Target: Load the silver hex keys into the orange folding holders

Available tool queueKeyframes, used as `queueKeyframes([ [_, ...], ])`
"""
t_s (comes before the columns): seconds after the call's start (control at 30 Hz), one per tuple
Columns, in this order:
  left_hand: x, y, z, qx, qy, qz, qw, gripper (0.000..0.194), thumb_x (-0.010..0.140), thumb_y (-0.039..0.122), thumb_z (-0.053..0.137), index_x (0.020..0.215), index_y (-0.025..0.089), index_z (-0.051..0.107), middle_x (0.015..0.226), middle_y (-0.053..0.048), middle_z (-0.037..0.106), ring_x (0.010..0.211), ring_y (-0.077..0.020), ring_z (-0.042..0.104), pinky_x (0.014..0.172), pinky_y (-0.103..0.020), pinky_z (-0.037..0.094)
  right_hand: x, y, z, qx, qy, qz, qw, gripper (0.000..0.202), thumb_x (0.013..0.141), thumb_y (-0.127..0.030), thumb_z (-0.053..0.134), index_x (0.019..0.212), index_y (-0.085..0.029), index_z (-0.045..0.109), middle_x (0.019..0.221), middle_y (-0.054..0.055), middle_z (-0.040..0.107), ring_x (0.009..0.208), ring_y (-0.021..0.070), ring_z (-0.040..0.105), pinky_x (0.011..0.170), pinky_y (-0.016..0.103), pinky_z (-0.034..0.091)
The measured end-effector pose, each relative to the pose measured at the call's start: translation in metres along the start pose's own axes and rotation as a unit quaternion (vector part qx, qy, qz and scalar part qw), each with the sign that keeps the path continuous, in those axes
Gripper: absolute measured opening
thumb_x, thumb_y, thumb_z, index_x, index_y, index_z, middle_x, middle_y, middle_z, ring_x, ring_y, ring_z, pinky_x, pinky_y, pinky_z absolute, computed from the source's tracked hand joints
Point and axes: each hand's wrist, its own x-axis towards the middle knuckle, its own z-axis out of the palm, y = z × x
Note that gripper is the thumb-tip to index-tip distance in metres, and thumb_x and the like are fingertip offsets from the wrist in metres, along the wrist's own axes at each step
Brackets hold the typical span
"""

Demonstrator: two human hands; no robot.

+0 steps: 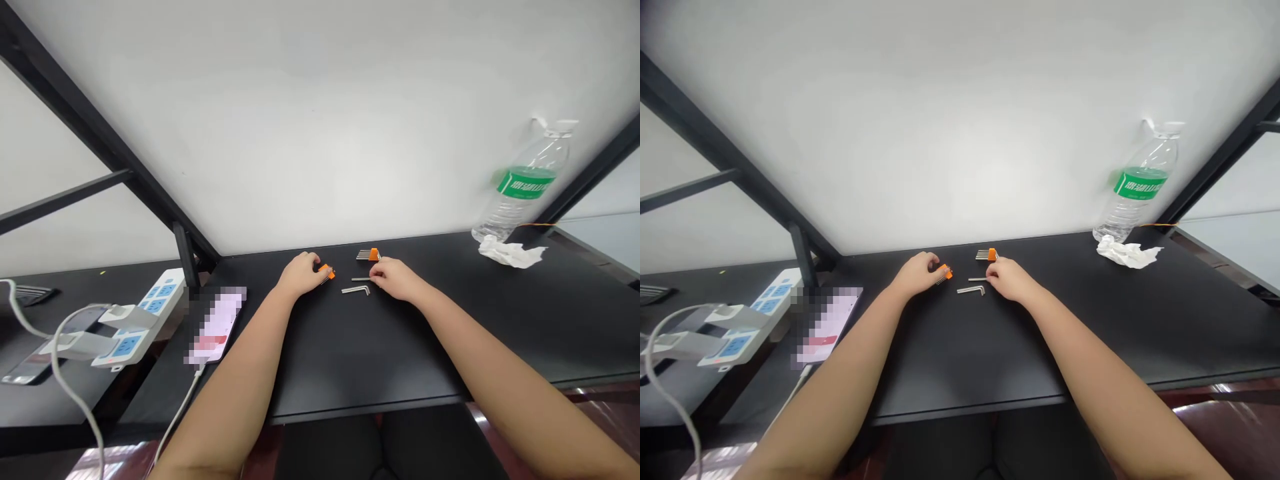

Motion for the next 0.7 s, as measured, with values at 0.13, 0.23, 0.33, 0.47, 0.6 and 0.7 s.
queueKeyframes([
  [0.13, 0.002, 0.0, 0.005, -0.037, -0.035, 0.021, 0.999, 0.03, 0.078, 0.047, 0.074, 0.093, 0.022, 0.066, 0.103, -0.007, 0.069, 0.093, -0.0238, 0.063, 0.075, -0.033, 0.046, -0.004, -0.015, 0.011, -0.015, -0.016, -0.03, 0.999, 0.025, 0.091, -0.044, 0.068, 0.097, -0.02, 0.073, 0.105, 0.008, 0.063, 0.091, 0.0205, 0.062, 0.08, 0.031, 0.046],
  [0.23, 0.004, 0.001, 0.01, -0.079, -0.048, 0.024, 0.995, 0.031, 0.076, 0.042, 0.076, 0.097, 0.023, 0.064, 0.101, -0.005, 0.069, 0.089, -0.022, 0.063, 0.075, -0.032, 0.047, -0.006, -0.027, 0.02, -0.04, -0.019, -0.043, 0.998, 0.017, 0.089, -0.03, 0.067, 0.102, -0.02, 0.07, 0.107, 0.007, 0.062, 0.084, 0.0175, 0.06, 0.075, 0.029, 0.045],
  [0.33, 0.006, -0.001, 0.015, -0.133, -0.051, 0.04, 0.989, 0.034, 0.075, 0.035, 0.076, 0.102, 0.023, 0.059, 0.092, -0.002, 0.068, 0.082, -0.0189, 0.062, 0.073, -0.031, 0.048, -0.007, -0.031, 0.023, -0.054, -0.019, -0.044, 0.997, 0.015, 0.086, -0.016, 0.06, 0.098, -0.021, 0.067, 0.104, 0.005, 0.062, 0.079, 0.0159, 0.058, 0.07, 0.028, 0.043],
  [0.47, 0.009, 0.0, 0.024, -0.239, -0.052, 0.088, 0.966, 0.029, 0.078, 0.024, 0.069, 0.103, 0.023, 0.055, 0.086, 0.002, 0.066, 0.078, -0.0156, 0.063, 0.074, -0.029, 0.051, -0.006, -0.025, 0.019, -0.073, -0.015, -0.03, 0.997, 0.02, 0.082, -0.01, 0.058, 0.097, -0.021, 0.067, 0.105, 0.007, 0.063, 0.091, 0.0207, 0.06, 0.077, 0.031, 0.045],
  [0.6, 0.006, 0.014, 0.027, -0.375, -0.082, 0.106, 0.917, 0.026, 0.078, 0.028, 0.072, 0.1, 0.02, 0.06, 0.093, -0.001, 0.069, 0.086, -0.0171, 0.068, 0.085, -0.033, 0.054, -0.003, -0.019, 0.015, -0.061, 0.047, -0.033, 0.996, 0.027, 0.087, -0.017, 0.06, 0.112, -0.022, 0.07, 0.117, 0.01, 0.066, 0.109, 0.0284, 0.058, 0.092, 0.041, 0.047],
  [0.7, -0.003, 0.03, 0.025, -0.463, -0.135, 0.111, 0.869, 0.037, 0.077, 0.034, 0.079, 0.106, 0.018, 0.063, 0.098, -0.005, 0.07, 0.09, -0.0189, 0.069, 0.088, -0.036, 0.056, 0.001, -0.019, 0.016, 0.019, 0.091, -0.137, 0.986, 0.026, 0.095, -0.022, 0.057, 0.117, -0.023, 0.07, 0.121, 0.009, 0.067, 0.112, 0.0242, 0.059, 0.097, 0.039, 0.047],
])
